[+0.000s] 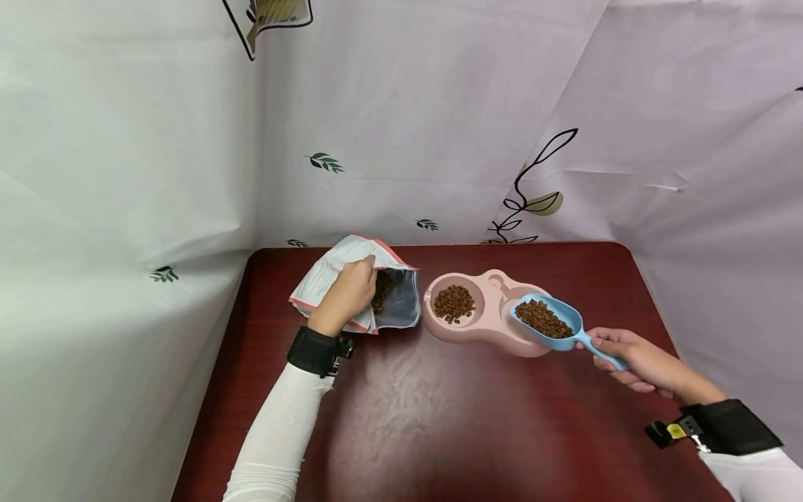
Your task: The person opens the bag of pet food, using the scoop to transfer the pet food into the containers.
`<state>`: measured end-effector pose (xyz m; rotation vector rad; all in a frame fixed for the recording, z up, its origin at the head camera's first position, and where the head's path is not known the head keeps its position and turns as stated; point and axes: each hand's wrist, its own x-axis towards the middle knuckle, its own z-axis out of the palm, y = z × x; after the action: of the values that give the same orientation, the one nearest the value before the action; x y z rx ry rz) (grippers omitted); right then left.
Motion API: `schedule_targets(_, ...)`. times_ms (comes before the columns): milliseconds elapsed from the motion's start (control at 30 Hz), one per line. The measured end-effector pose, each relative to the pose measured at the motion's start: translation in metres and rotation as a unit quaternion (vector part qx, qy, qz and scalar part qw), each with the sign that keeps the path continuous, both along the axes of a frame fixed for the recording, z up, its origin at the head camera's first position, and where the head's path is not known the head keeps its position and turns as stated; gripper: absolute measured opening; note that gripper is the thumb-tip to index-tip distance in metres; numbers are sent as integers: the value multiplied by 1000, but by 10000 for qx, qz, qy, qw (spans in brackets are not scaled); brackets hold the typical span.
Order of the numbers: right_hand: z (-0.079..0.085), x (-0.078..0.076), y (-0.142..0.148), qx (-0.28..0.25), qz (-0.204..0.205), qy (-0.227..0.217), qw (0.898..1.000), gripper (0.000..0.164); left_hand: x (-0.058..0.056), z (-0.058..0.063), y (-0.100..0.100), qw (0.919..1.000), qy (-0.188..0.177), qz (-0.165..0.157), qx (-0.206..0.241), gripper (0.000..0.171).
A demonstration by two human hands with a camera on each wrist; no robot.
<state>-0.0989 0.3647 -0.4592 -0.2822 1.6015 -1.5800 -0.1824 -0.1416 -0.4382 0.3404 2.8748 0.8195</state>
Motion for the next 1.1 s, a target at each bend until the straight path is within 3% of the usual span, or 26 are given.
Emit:
schedule_targets(267, 5, -15, 1, 862, 226, -50, 9960, 34, 0, -2, -1, 9999, 140, -65, 24, 43)
schedule_targets(633, 25, -41, -13, 1979, 415, -94, 9793, 30, 0, -4, -1, 9996, 275, -99, 29, 40)
schedule_targets(867, 35, -51, -18, 2365, 480, 22, 9705, 28, 0, -4, -1, 9995, 284, -102, 9, 35)
schedule_targets(1100, 45, -55, -24, 3018, 666, 407, 9502, 26, -1, -5, -1, 9994, 321, -94, 46, 30)
